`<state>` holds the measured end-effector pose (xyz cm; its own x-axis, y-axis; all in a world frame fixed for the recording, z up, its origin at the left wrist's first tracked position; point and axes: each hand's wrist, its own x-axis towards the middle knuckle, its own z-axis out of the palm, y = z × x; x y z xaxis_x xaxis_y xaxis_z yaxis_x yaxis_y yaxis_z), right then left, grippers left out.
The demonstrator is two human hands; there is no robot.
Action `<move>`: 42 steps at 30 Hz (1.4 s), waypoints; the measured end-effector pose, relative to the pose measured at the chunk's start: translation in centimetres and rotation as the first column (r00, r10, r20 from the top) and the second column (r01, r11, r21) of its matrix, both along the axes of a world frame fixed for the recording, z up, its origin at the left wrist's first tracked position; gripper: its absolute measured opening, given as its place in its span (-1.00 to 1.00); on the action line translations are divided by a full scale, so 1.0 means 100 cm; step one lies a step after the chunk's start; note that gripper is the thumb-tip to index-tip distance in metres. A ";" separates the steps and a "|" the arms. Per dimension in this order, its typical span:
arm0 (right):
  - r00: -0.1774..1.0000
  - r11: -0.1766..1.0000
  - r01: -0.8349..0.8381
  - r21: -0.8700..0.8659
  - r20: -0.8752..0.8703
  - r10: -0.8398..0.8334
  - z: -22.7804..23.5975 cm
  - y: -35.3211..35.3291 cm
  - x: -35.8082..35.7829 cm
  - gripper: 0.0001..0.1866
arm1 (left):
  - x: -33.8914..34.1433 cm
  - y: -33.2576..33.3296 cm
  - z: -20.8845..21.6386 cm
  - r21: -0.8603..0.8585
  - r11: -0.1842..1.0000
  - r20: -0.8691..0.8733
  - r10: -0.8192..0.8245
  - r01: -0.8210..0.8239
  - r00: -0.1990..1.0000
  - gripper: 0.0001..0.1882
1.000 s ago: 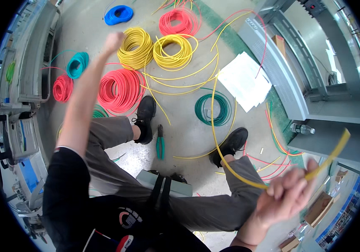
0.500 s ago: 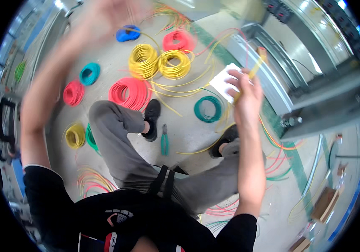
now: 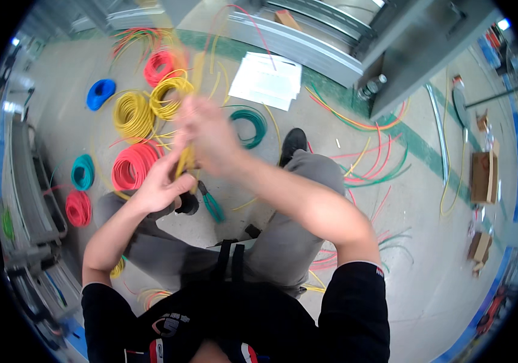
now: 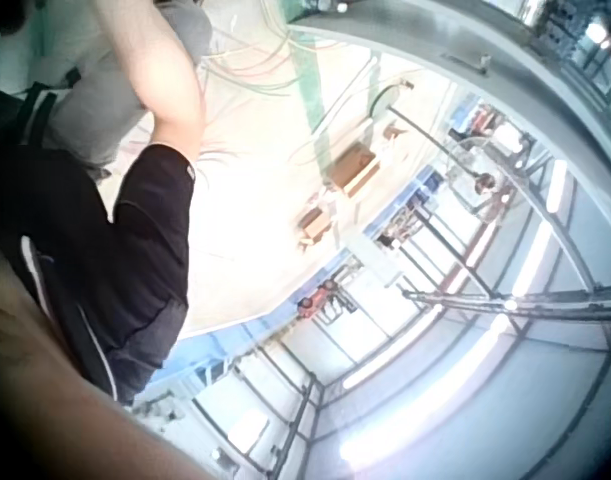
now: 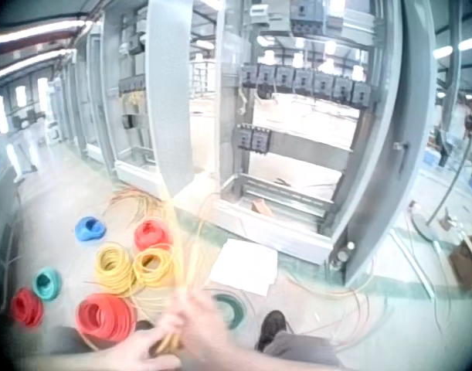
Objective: The person sits on the floor surrounded by coils of colored wires. They repeatedly pick up yellow and green wires, measure lengths by hand, and cut them using wire cutters. The cut pieces are placed on the floor.
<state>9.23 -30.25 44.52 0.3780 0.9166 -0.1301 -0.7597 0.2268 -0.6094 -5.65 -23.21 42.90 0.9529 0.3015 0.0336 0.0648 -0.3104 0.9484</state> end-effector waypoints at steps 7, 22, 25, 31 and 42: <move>0.317 0.928 -0.154 -0.338 0.873 0.371 -0.011 0.005 0.099 -0.62 | 0.006 0.027 0.008 -0.433 0.859 -0.069 0.270 -0.272 0.961 -0.71; 0.736 0.110 0.608 -0.786 0.610 0.295 -0.464 0.015 0.343 -0.48 | 0.085 0.088 -0.004 -0.338 0.699 -0.231 0.588 -0.631 0.775 -0.72; 0.718 0.049 0.659 -0.751 0.647 0.256 -0.471 0.040 0.344 -0.42 | 0.096 0.097 -0.019 -0.270 0.626 -0.257 0.685 -0.732 0.681 -0.72; 0.928 0.513 0.319 -0.797 0.153 -0.340 -0.448 0.044 0.383 -0.82 | 0.112 0.116 -0.027 -0.329 0.647 -0.326 0.606 -0.688 0.725 -0.70; 0.959 0.783 -0.007 -0.621 -0.226 -0.170 -0.378 0.044 0.512 -0.88 | 0.103 0.108 -0.026 -0.195 0.594 -0.322 0.713 -0.780 0.623 -0.73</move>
